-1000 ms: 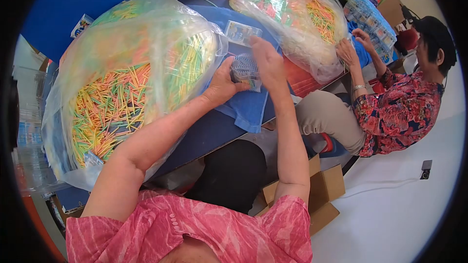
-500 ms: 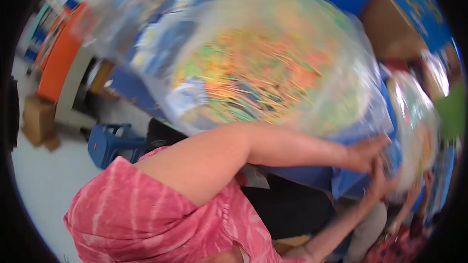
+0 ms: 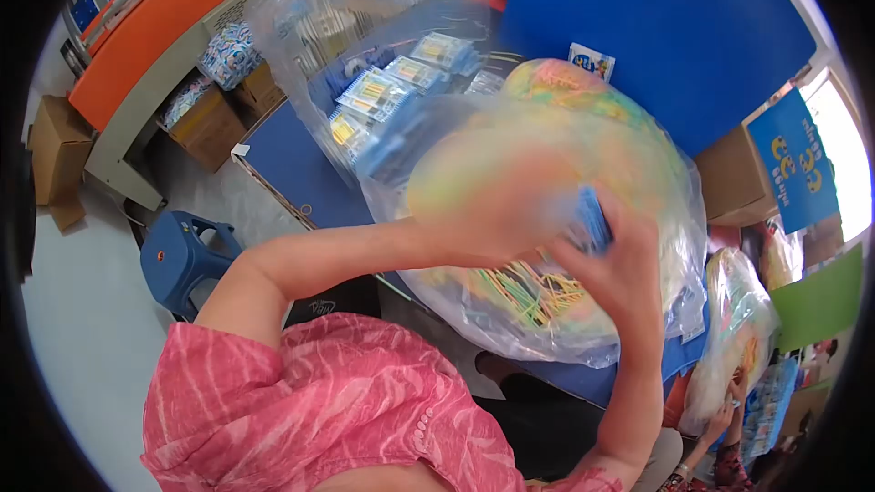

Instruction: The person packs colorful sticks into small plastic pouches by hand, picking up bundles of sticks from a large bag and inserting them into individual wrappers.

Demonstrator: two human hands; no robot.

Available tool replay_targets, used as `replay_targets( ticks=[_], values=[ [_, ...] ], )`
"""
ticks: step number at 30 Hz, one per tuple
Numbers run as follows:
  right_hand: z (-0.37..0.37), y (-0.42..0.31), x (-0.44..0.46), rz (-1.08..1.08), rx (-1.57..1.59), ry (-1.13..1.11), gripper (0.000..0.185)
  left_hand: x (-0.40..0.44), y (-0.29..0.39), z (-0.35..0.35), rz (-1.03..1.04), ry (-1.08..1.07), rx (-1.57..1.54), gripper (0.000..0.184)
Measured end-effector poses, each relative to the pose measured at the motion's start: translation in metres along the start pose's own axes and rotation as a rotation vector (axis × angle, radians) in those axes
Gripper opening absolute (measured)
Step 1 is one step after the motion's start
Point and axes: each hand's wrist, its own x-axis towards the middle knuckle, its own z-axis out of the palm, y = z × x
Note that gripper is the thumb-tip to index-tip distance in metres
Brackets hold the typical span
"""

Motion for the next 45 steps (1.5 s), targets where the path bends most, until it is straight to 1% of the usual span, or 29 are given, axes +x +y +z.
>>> replay_targets(
  ticks=[1, 2, 3, 4, 5, 7, 9, 11, 12, 14, 15, 18, 19, 22, 23, 26, 27, 30, 31, 34, 35, 37, 38, 39, 42, 43, 45],
  values=[
    [0.007, -0.010, 0.024, -0.057, 0.042, -0.035, 0.039, -0.006, -0.003, -0.021, -0.045, 0.079, -0.116, 0.078],
    [0.013, -0.013, 0.050, -0.059, 0.142, -0.065, 0.038, -0.013, 0.000, -0.040, -0.042, 0.085, -0.129, 0.078],
    [0.018, -0.016, 0.076, -0.058, 0.242, -0.095, 0.038, -0.019, 0.004, -0.057, -0.074, 0.288, -0.200, 0.079],
    [0.023, -0.026, 0.100, -0.007, 0.339, -0.092, 0.038, -0.024, 0.005, -0.071, -0.106, 0.492, -0.272, 0.079],
    [0.029, -0.037, 0.124, 0.041, 0.437, -0.085, 0.038, -0.034, -0.005, -0.078, -0.101, 0.497, -0.285, 0.079],
    [0.054, -0.042, 0.176, 0.100, 0.566, 0.017, 0.035, -0.067, -0.034, -0.075, -0.002, 0.603, -0.233, 0.073],
    [0.091, -0.041, 0.221, 0.152, 0.672, 0.081, 0.032, -0.098, -0.053, -0.069, 0.105, 0.516, -0.046, 0.064],
    [0.138, -0.024, 0.268, 0.257, 0.729, 0.120, 0.030, -0.121, -0.058, -0.070, 0.157, 0.451, 0.051, 0.054],
    [0.160, -0.016, 0.284, 0.266, 0.730, 0.118, 0.030, -0.130, -0.062, -0.069, 0.150, 0.447, 0.047, 0.054],
    [0.200, -0.005, 0.303, 0.415, 0.882, 0.144, 0.032, -0.145, -0.071, -0.069, 0.289, 0.408, 0.136, 0.049],
    [0.214, -0.004, 0.305, 0.431, 0.877, 0.145, 0.032, -0.149, -0.075, -0.069, 0.279, 0.404, 0.124, 0.049],
    [0.252, -0.009, 0.310, 0.523, 1.163, 0.200, 0.034, -0.155, -0.086, -0.070, 0.278, 0.417, 0.076, 0.044],
    [0.266, -0.007, 0.310, 0.533, 1.161, 0.205, 0.034, -0.156, -0.087, -0.071, 0.272, 0.412, 0.069, 0.044],
    [0.298, 0.005, 0.311, 0.670, 1.043, 0.210, 0.033, -0.154, -0.087, -0.072, 0.213, 0.375, 0.040, 0.036],
    [0.298, 0.005, 0.313, 0.670, 1.048, 0.217, 0.033, -0.153, -0.088, -0.073, 0.217, 0.367, 0.041, 0.036],
    [0.281, 0.007, 0.310, 0.667, 0.786, 0.061, 0.037, -0.155, -0.088, -0.072, 0.140, 0.367, 0.026, 0.031],
    [0.273, 0.008, 0.308, 0.672, 0.790, 0.073, 0.037, -0.155, -0.088, -0.071, 0.144, 0.354, 0.022, 0.031],
    [0.240, -0.014, 0.292, 0.586, 0.127, -0.156, 0.043, -0.156, -0.089, -0.071, 0.131, 0.351, 0.019, 0.028],
    [0.238, -0.014, 0.287, 0.592, 0.133, -0.148, 0.043, -0.157, -0.088, -0.071, 0.134, 0.341, 0.018, 0.028],
    [0.235, -0.016, 0.284, 0.091, -0.483, 0.090, 0.058, -0.156, -0.087, -0.072, 0.113, 0.326, 0.030, 0.027],
    [0.242, -0.009, 0.291, 0.088, -0.474, 0.099, 0.058, -0.155, -0.087, -0.072, 0.118, 0.322, 0.041, 0.027],
    [0.277, 0.025, 0.315, -0.269, -0.227, 0.199, 0.053, -0.155, -0.087, -0.071, 0.109, 0.306, 0.048, 0.027],
    [0.283, 0.025, 0.319, -0.446, -0.101, 0.246, 0.050, -0.155, -0.087, -0.071, 0.103, 0.300, 0.050, 0.027],
    [0.285, 0.027, 0.323, -0.449, -0.093, 0.249, 0.050, -0.154, -0.087, -0.071, 0.101, 0.299, 0.060, 0.027],
    [0.266, -0.007, 0.317, -0.093, -0.129, -0.220, 0.060, -0.154, -0.087, -0.070, 0.116, 0.292, 0.070, 0.028],
    [0.264, -0.017, 0.313, -0.085, -0.124, -0.222, 0.060, -0.154, -0.088, -0.069, 0.110, 0.285, 0.068, 0.028],
    [0.265, -0.041, 0.301, 0.011, -0.365, -0.230, 0.064, -0.153, -0.088, -0.068, 0.121, 0.267, 0.057, 0.027]
  ],
)
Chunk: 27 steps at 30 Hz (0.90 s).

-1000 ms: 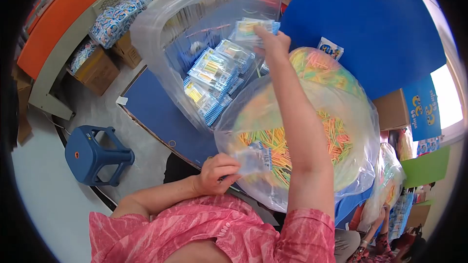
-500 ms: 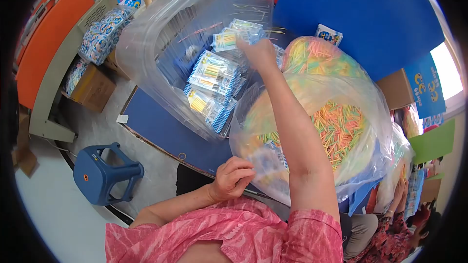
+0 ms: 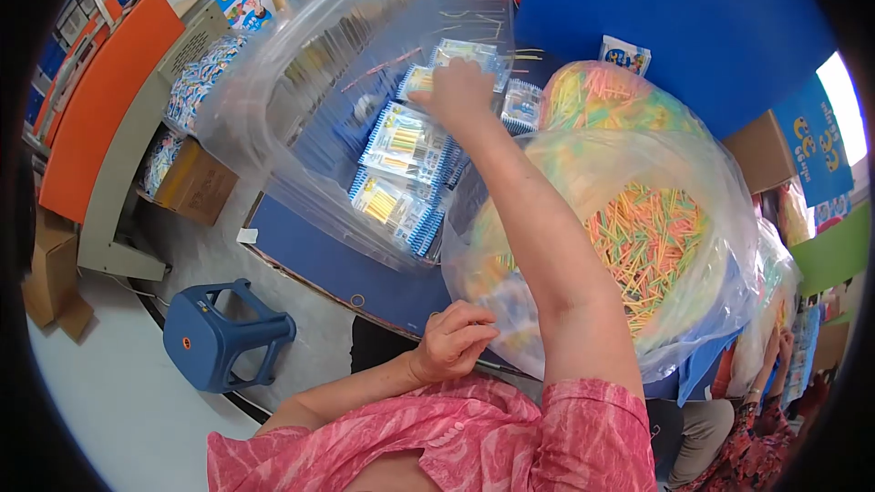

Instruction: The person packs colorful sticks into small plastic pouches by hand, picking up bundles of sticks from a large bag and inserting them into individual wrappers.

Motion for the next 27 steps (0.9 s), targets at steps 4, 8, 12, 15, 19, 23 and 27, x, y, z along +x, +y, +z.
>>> replay_targets(
  ticks=[4, 8, 12, 15, 19, 23, 27],
  values=[
    [0.015, 0.010, 0.010, 0.029, 0.011, 0.017, 0.070, 0.001, 0.001, 0.001, -0.003, -0.012, 0.007, 0.027],
    [0.041, 0.019, 0.023, -0.059, -0.033, 0.183, 0.074, 0.002, 0.000, -0.002, -0.001, -0.024, 0.055, 0.026],
    [-0.012, 0.021, -0.021, -0.296, 0.184, 0.472, 0.061, 0.001, -0.001, 0.000, 0.008, -0.032, 0.082, 0.025],
    [-0.091, 0.043, -0.112, -0.359, 0.415, 0.345, 0.042, -0.006, -0.002, 0.003, -0.010, -0.023, 0.111, 0.024],
    [-0.119, 0.105, -0.243, -0.045, 0.575, -0.110, 0.023, -0.001, 0.006, 0.002, 0.037, -0.024, 0.145, 0.025],
    [-0.029, 0.177, -0.334, -0.058, 0.080, 0.022, 0.015, 0.039, 0.041, 0.025, 0.163, -0.245, 0.347, 0.029],
    [-0.017, 0.182, -0.378, 0.026, 0.190, -0.149, 0.016, 0.041, 0.043, 0.056, 0.246, -0.611, 0.315, 0.043]
  ],
)
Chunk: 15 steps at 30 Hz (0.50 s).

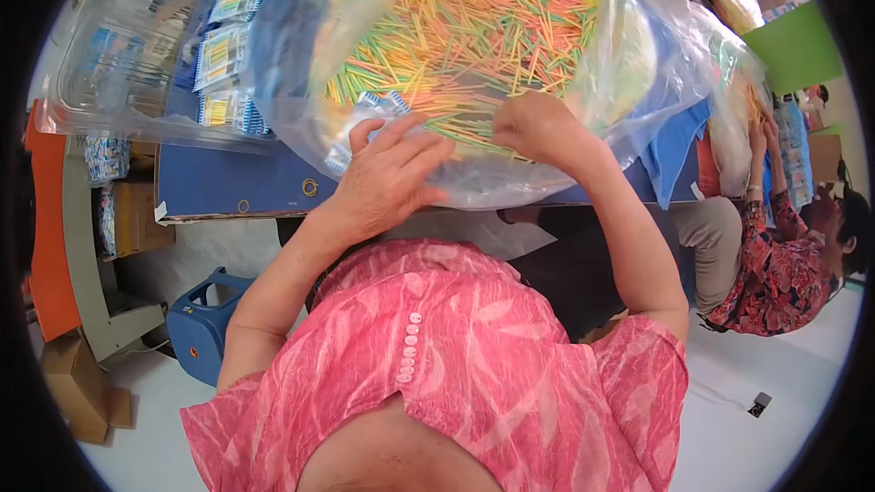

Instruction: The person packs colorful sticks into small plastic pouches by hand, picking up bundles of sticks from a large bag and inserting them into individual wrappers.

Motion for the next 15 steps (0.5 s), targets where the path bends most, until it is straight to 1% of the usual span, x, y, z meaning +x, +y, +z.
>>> replay_targets(
  ticks=[1, 2, 3, 4, 6, 7, 9, 10, 12, 13, 15],
  values=[
    [-0.006, -0.003, -0.005, 0.047, 0.056, 0.011, 0.017, -0.001, 0.000, 0.001, 0.001, -0.009, 0.003, 0.043],
    [-0.008, -0.002, -0.011, 0.096, 0.110, 0.019, 0.017, -0.008, -0.002, -0.001, 0.008, -0.153, -0.025, 0.047],
    [-0.004, 0.003, -0.019, 0.098, 0.119, 0.015, 0.017, -0.015, -0.005, -0.003, 0.013, -0.296, -0.056, 0.051],
    [0.001, 0.009, -0.026, 0.063, 0.031, -0.005, 0.019, -0.019, -0.006, -0.004, 0.019, -0.438, -0.083, 0.055],
    [0.007, 0.017, -0.033, -0.012, -0.147, -0.040, 0.023, -0.021, 0.000, -0.010, -0.019, -0.441, -0.100, 0.057],
    [0.009, 0.017, -0.035, -0.016, -0.142, -0.044, 0.023, -0.022, 0.007, -0.013, -0.056, -0.438, -0.124, 0.058],
    [0.016, 0.011, -0.035, -0.036, -0.123, 0.103, 0.029, -0.022, 0.016, -0.009, -0.106, -0.438, -0.144, 0.060],
    [0.019, 0.007, -0.033, -0.048, -0.113, 0.177, 0.033, -0.018, 0.020, -0.002, -0.083, -0.371, -0.098, 0.060],
    [0.031, 0.003, -0.029, -0.060, -0.136, 0.207, 0.033, -0.013, 0.024, 0.009, -0.023, -0.240, -0.001, 0.058],
    [0.037, 0.003, -0.027, -0.064, -0.169, 0.237, 0.032, -0.013, 0.024, 0.012, -0.024, -0.242, 0.007, 0.058],
    [0.047, 0.010, -0.023, -0.071, -0.200, 0.273, 0.032, -0.018, 0.021, 0.018, -0.026, -0.329, 0.019, 0.062]
  ],
)
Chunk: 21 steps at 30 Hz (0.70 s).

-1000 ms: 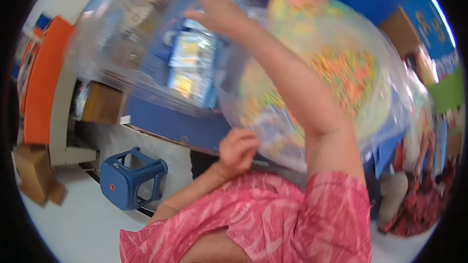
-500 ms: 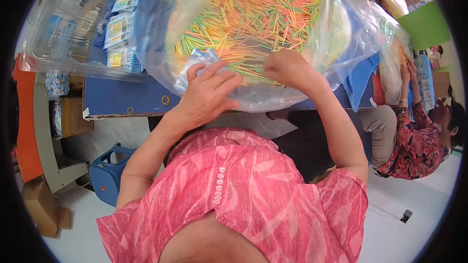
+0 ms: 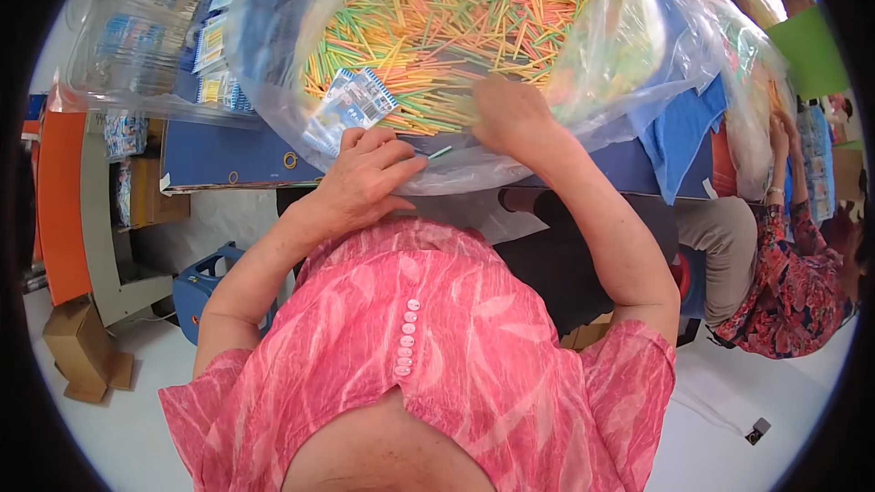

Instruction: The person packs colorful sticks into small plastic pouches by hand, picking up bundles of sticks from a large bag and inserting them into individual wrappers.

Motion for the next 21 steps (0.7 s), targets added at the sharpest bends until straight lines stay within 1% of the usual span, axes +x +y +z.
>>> replay_targets(
  ticks=[1, 3, 4, 7, 8, 10, 11, 12, 13, 14, 15, 16, 17, 18, 19, 20, 21],
  values=[
    [0.004, 0.002, 0.004, 0.007, -0.028, -0.044, 0.029, -0.002, 0.000, 0.002, -0.001, -0.045, 0.005, 0.064],
    [0.005, 0.006, 0.009, 0.023, -0.092, -0.134, 0.025, -0.003, 0.001, 0.004, -0.009, -0.054, 0.011, 0.063],
    [0.002, 0.009, 0.008, 0.022, -0.091, -0.129, 0.025, -0.004, 0.002, 0.004, -0.015, -0.062, 0.011, 0.063],
    [-0.025, 0.014, 0.014, 0.088, 0.044, -0.330, 0.022, -0.004, 0.003, 0.002, -0.023, -0.070, 0.012, 0.060],
    [-0.029, 0.015, 0.013, 0.088, 0.039, -0.322, 0.022, -0.003, 0.005, 0.001, -0.025, -0.071, 0.002, 0.058],
    [-0.039, 0.019, 0.010, 0.096, 0.293, -0.140, 0.023, 0.004, 0.006, -0.004, -0.013, -0.063, 0.006, 0.056],
    [-0.045, 0.024, 0.011, 0.093, 0.415, -0.045, 0.024, 0.010, 0.008, -0.010, -0.011, -0.003, -0.030, 0.052],
    [-0.048, 0.029, 0.014, 0.090, 0.402, -0.031, 0.024, 0.017, 0.009, -0.016, -0.007, 0.057, -0.069, 0.048],
    [-0.048, 0.033, 0.015, 0.167, 0.493, 0.009, 0.025, 0.024, 0.010, -0.018, -0.004, 0.115, -0.112, 0.044],
    [-0.047, 0.037, 0.016, 0.247, 0.586, 0.051, 0.026, 0.033, 0.011, -0.018, 0.007, 0.120, -0.106, 0.044],
    [-0.047, 0.041, 0.017, 0.326, 0.681, 0.096, 0.027, 0.048, 0.012, -0.017, -0.056, 0.195, -0.259, 0.040],
    [-0.047, 0.045, 0.017, 0.321, 0.672, 0.113, 0.027, 0.066, 0.013, -0.017, -0.116, 0.270, -0.410, 0.036],
    [-0.046, 0.049, 0.017, 0.311, 0.780, 0.129, 0.027, 0.086, 0.013, -0.017, -0.175, 0.344, -0.561, 0.033],
    [-0.046, 0.053, 0.016, 0.299, 0.889, 0.143, 0.027, 0.106, 0.011, -0.013, -0.159, 0.347, -0.552, 0.033],
    [-0.047, 0.055, 0.016, 0.286, 1.000, 0.153, 0.026, 0.127, 0.007, -0.005, -0.248, 0.442, -0.627, 0.033],
    [-0.050, 0.057, 0.017, 0.281, 1.000, 0.164, 0.026, 0.146, 0.003, 0.000, -0.343, 0.535, -0.702, 0.035],
    [-0.051, 0.058, 0.016, 0.278, 1.035, 0.100, 0.025, 0.164, -0.003, 0.000, -0.340, 0.531, -0.695, 0.035]
  ],
)
